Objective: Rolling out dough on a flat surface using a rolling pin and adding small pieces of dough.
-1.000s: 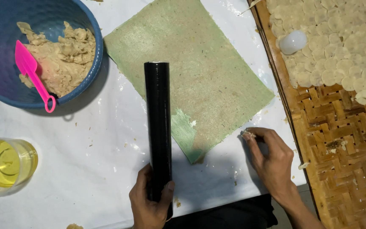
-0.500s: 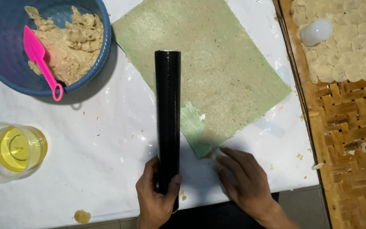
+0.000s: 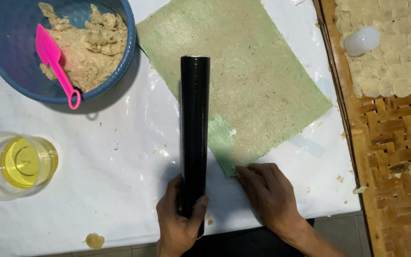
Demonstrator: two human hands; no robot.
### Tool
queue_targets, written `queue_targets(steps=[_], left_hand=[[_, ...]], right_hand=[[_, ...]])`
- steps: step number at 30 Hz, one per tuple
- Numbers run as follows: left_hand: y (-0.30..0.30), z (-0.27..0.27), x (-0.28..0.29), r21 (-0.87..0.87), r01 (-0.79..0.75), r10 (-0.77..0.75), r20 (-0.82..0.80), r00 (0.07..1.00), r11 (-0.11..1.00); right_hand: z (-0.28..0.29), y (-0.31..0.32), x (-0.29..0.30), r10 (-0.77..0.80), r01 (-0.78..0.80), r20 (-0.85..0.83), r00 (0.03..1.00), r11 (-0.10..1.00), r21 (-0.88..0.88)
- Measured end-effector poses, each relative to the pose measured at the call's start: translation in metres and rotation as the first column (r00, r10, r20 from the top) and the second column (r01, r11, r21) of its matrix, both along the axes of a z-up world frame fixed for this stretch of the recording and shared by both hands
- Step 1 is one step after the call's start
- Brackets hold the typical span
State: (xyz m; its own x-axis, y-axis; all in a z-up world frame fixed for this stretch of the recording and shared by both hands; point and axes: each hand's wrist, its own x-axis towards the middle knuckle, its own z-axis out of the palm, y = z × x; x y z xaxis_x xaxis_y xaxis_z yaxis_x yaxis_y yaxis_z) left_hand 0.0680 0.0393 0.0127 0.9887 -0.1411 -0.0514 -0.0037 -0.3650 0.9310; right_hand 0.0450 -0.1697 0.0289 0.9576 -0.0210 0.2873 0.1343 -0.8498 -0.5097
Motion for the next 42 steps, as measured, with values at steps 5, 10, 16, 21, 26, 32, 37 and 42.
queue_targets(steps=[5,10,16,21,26,32,37,42], left_hand=[[0.002,-0.001,-0.001,-0.002,0.002,-0.002,0.008,1.000,1.000],[0.002,-0.004,-0.002,0.027,-0.018,0.017,0.015,1.000,0.999],[0.007,-0.008,-0.004,0.012,-0.021,0.021,0.030,0.999,1.000],[0.009,-0.005,-0.002,-0.023,-0.013,0.013,-0.008,1.000,1.000],[0.010,-0.007,-0.001,-0.032,-0.015,0.014,-0.047,0.999,0.999],[0.003,-0.010,0.002,-0.105,-0.066,0.066,-0.001,0.998,0.992],[0.006,-0.026,-0.001,-0.019,-0.079,0.077,-0.094,0.993,0.997],[0.001,-0.015,0.012,-0.057,-0.057,0.059,0.023,0.998,0.997]], right_hand=[[0.015,-0.006,-0.003,0.014,0.005,-0.120,0.993,0.988,0.156],[0.026,-0.015,0.022,0.002,0.024,-0.110,0.994,0.971,0.237],[0.033,-0.014,0.065,0.021,-0.004,-0.094,0.995,0.984,0.179],[0.037,-0.008,0.100,0.081,-0.052,-0.138,0.987,0.979,0.199],[0.032,-0.005,0.120,0.114,-0.076,-0.185,0.976,0.977,0.199],[0.020,-0.007,0.129,0.128,-0.080,-0.220,0.967,0.973,0.215],[0.032,-0.006,0.136,0.176,-0.141,-0.152,0.973,0.966,0.218],[0.035,-0.001,0.140,0.234,-0.226,-0.050,0.971,0.965,0.135]])
